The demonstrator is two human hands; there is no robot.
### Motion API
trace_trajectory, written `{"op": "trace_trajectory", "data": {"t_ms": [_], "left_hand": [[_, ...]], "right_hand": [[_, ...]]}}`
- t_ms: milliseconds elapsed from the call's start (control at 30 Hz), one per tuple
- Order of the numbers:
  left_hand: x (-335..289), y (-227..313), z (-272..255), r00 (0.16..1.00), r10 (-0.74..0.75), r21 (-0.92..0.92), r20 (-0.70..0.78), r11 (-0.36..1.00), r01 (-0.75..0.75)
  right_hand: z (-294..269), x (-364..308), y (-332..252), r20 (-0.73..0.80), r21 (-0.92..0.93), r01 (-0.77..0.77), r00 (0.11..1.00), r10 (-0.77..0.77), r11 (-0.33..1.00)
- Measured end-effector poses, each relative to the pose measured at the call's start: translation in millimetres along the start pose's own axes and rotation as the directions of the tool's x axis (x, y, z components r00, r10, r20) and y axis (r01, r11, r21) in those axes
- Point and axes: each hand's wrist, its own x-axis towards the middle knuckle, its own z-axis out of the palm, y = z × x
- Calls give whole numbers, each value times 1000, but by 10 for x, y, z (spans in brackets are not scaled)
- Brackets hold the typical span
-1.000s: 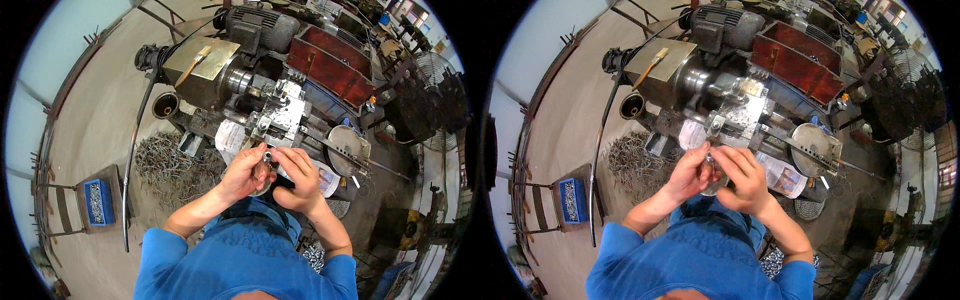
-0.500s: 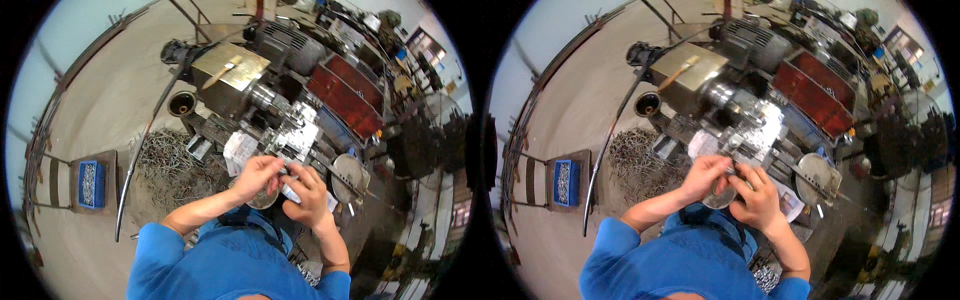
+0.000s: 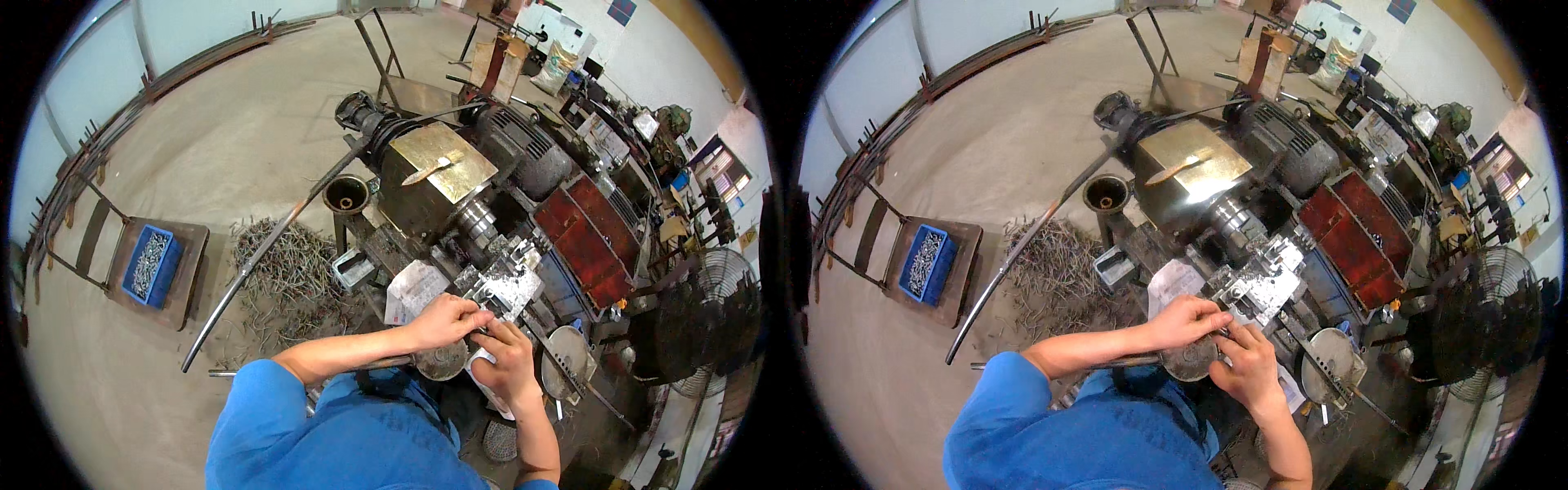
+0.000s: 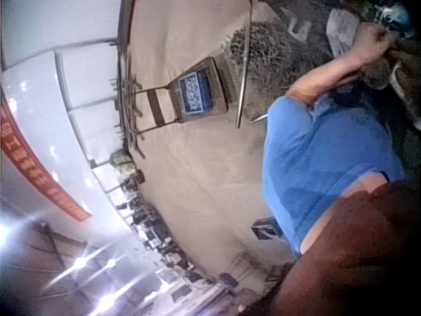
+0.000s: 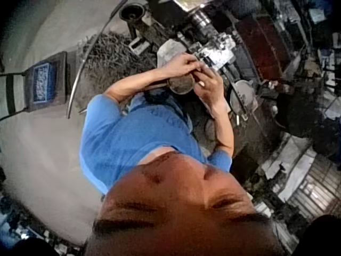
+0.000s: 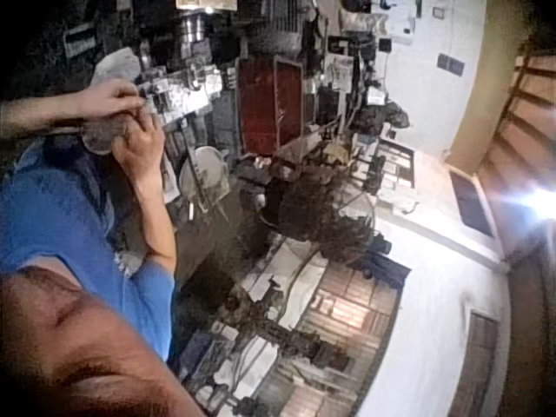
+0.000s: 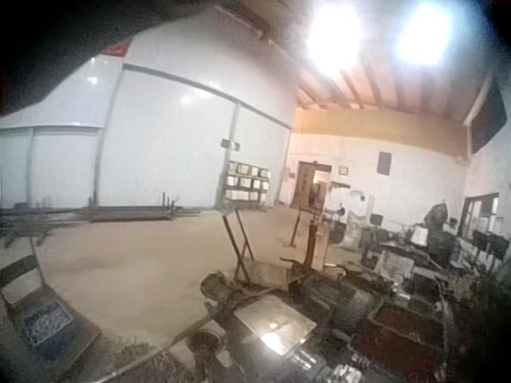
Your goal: The person operates a manual lathe to machine small metal components. They mount a metal workpiece into the chuck, use levers to control the machine's movement, and then remove the finished piece and place it into a bin with other parts.
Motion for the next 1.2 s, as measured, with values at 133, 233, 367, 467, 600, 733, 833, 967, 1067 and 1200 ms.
{"op": "trace_trajectory", "data": {"t_ms": [133,233,367,467,600,733,833,967,1067,1200], "left_hand": [[22,14,-562,993,79,267,-82,962,-55],[-34,-71,-1245,947,-93,137,-307,980,141],[-280,-381,-2301,827,166,547,-537,815,191],[-528,-484,-2720,842,90,678,-532,640,361],[-796,-448,-2731,827,-251,663,-503,502,556],[-1094,-794,-2853,765,-465,483,-446,595,643],[-1216,-1235,-3069,807,-505,92,-306,828,553],[-1039,-1035,-2848,829,-516,-34,-215,852,522],[-1146,-1140,-2971,816,-513,52,-266,838,543],[-1064,-1145,-3067,752,-635,9,-177,763,647]], "right_hand": [[-21,43,36,12,8,-2,1000,1,1000],[-61,110,90,25,30,-24,999,23,999],[-85,226,208,16,23,-62,998,62,998],[-154,288,302,-2,16,-90,996,90,996],[-257,197,614,-56,-82,-192,981,188,978],[-524,-233,952,-135,-104,-396,914,382,912],[-864,-728,1269,-155,-23,-663,742,652,749],[-1288,-1749,1652,-325,68,-923,339,883,380],[-1421,-2338,1620,-412,121,-967,158,897,226],[-962,-3261,1577,-387,54,-990,102,917,133]]}}
